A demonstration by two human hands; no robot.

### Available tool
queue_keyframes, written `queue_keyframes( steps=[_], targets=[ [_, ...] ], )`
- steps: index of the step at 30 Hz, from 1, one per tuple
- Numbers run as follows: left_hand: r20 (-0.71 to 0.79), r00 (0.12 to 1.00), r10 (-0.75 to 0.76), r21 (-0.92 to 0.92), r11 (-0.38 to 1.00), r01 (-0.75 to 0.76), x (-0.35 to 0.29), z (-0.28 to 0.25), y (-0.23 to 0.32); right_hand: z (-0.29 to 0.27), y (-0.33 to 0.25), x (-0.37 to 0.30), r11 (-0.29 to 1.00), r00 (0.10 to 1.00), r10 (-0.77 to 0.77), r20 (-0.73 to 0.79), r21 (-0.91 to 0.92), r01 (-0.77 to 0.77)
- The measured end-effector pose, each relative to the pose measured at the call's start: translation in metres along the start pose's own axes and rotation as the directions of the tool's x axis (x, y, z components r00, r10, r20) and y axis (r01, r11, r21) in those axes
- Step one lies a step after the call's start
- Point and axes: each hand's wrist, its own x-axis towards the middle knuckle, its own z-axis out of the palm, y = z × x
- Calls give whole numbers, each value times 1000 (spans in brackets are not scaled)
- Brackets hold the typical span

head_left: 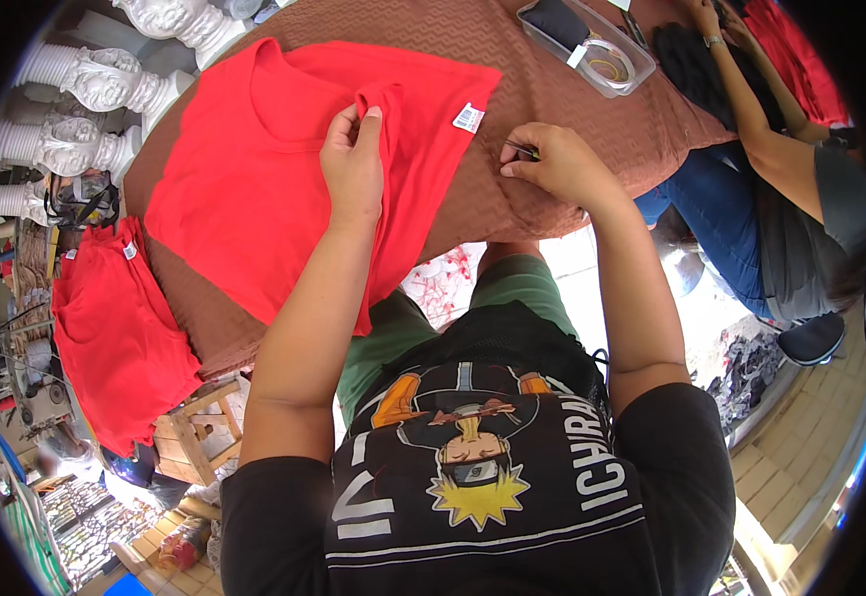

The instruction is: The person trims loose threads from red shirts using a small pair of shears and folds the shirts on a table.

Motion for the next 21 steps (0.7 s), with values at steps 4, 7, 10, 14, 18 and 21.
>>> queue_keyframes(
  steps=[4, 7, 10, 14, 18, 21],
  targets=[
    [23, 999, 25, 70, 997, -26, -2, 1, 0, 3, -7, 3, 996, 1000, 7, 13, -85, -6],
    [35, 999, 37, 76, 996, -40, -2, 3, -1, 6, -2, 8, 979, 1000, -10, -3, -205, 9],
    [45, 999, 30, 71, 997, -33, -2, 3, -3, -3, -9, 5, 989, 994, -77, 77, -120, 85],
    [49, 997, 54, 77, 995, -58, -9, 7, 5, -72, -23, -31, 603, 808, -569, 153, 746, 283],
    [141, 990, -27, 129, 992, 9, -8, 3, 8, -83, -22, -51, 358, 875, -481, -52, 900, 250],
    [167, 986, 6, 191, 981, -38, -11, 6, 9, -87, -20, -51, 649, 993, -119, -11, 756, 86]
  ],
)
